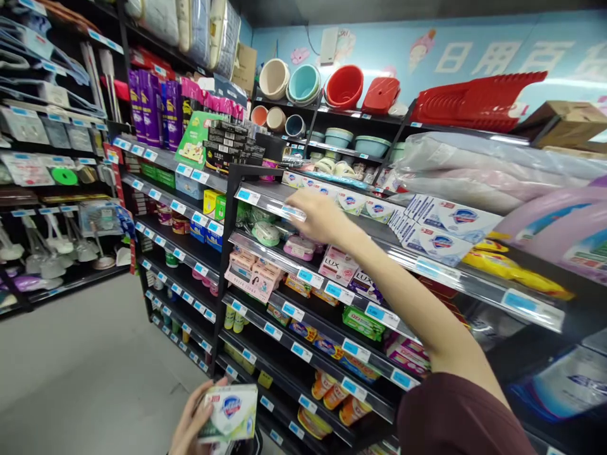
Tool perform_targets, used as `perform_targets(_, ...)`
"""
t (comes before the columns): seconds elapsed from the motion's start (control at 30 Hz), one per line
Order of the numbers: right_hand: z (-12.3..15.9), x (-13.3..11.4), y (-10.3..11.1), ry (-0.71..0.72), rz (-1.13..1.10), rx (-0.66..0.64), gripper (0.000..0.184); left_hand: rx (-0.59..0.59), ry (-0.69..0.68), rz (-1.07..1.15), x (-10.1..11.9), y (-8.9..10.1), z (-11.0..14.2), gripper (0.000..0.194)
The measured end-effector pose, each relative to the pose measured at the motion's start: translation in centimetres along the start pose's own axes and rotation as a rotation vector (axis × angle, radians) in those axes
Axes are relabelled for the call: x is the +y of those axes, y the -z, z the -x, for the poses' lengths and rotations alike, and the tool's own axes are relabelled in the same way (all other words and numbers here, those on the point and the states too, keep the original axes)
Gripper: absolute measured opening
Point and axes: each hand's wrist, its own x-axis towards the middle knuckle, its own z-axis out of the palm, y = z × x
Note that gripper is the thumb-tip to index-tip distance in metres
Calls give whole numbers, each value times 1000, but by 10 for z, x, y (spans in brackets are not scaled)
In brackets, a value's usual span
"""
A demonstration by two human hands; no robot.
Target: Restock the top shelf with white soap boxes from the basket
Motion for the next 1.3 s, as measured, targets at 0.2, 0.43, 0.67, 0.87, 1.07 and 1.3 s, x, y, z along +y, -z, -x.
perform_targets(0.2,67,-169,-30,586,-323,-526,51,-158,-196,-37,20,-11,7,60)
perform_targets(0.43,64,-157,-32,492,-723,-700,62,-181,-617,-82,25,-21,17,46)
perform_targets(0.67,66,-151,-32,604,-392,-414,33,-105,-910,-410,21,-22,15,31)
perform_targets(0.87,71,-158,-39,1003,-251,283,9,46,-1905,-844,14,-12,27,35)
perform_targets(1.07,69,-163,-28,1135,-194,372,14,64,-1866,-727,18,-16,45,34)
perform_targets(1.3,49,-134,-21,1108,82,287,28,-17,-1532,-746,25,-3,35,39)
